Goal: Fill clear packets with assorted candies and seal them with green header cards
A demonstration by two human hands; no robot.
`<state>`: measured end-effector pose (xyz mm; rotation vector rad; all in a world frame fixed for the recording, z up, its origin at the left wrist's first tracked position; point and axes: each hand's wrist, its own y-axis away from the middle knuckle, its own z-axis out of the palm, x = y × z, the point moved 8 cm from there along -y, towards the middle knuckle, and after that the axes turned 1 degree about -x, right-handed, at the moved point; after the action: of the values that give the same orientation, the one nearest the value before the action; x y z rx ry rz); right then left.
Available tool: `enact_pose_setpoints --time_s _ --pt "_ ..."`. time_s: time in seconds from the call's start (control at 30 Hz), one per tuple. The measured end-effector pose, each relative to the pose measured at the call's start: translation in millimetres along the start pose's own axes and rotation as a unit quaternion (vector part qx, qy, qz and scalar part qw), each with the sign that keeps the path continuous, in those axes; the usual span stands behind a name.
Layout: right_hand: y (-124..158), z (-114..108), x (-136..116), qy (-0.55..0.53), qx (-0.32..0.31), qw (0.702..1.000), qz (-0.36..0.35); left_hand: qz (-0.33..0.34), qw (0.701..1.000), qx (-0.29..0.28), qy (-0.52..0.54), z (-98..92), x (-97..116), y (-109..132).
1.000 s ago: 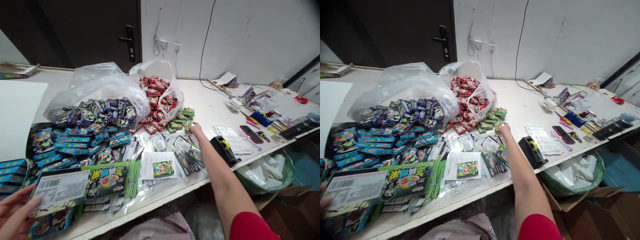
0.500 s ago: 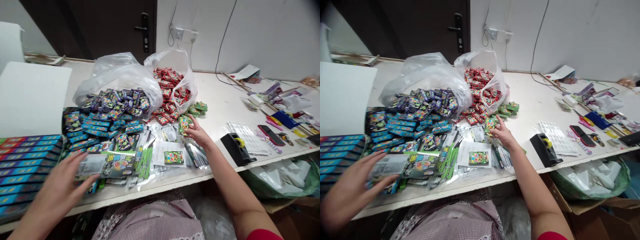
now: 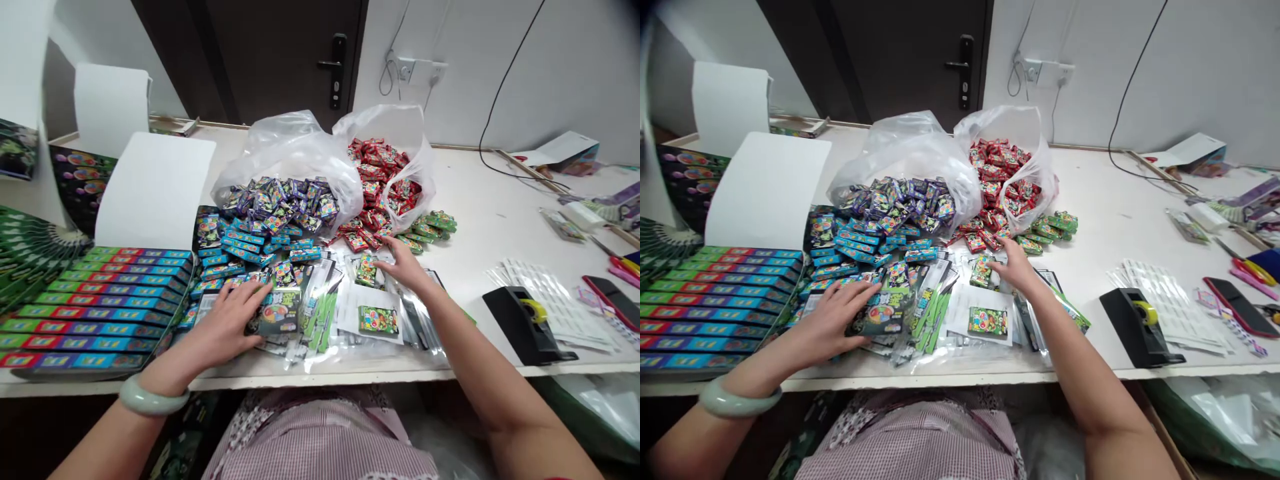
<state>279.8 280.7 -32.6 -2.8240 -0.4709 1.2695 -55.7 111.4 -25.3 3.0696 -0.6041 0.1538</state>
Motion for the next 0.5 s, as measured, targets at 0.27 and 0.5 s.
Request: enact_pose_setpoints --time_s 0.27,0.5 --pt "10.7 33.9 -21.5 0.204 -0.179 0.959 -0.083 -0.014 0.996 0.091 0.021 -34.4 6.1 -1.9" --pt "14.8 30.7 -29.3 0.224 -0.131 0.962 -0.087 -0.016 0.992 0.092 0.084 -39.0 19.6 -4.1"
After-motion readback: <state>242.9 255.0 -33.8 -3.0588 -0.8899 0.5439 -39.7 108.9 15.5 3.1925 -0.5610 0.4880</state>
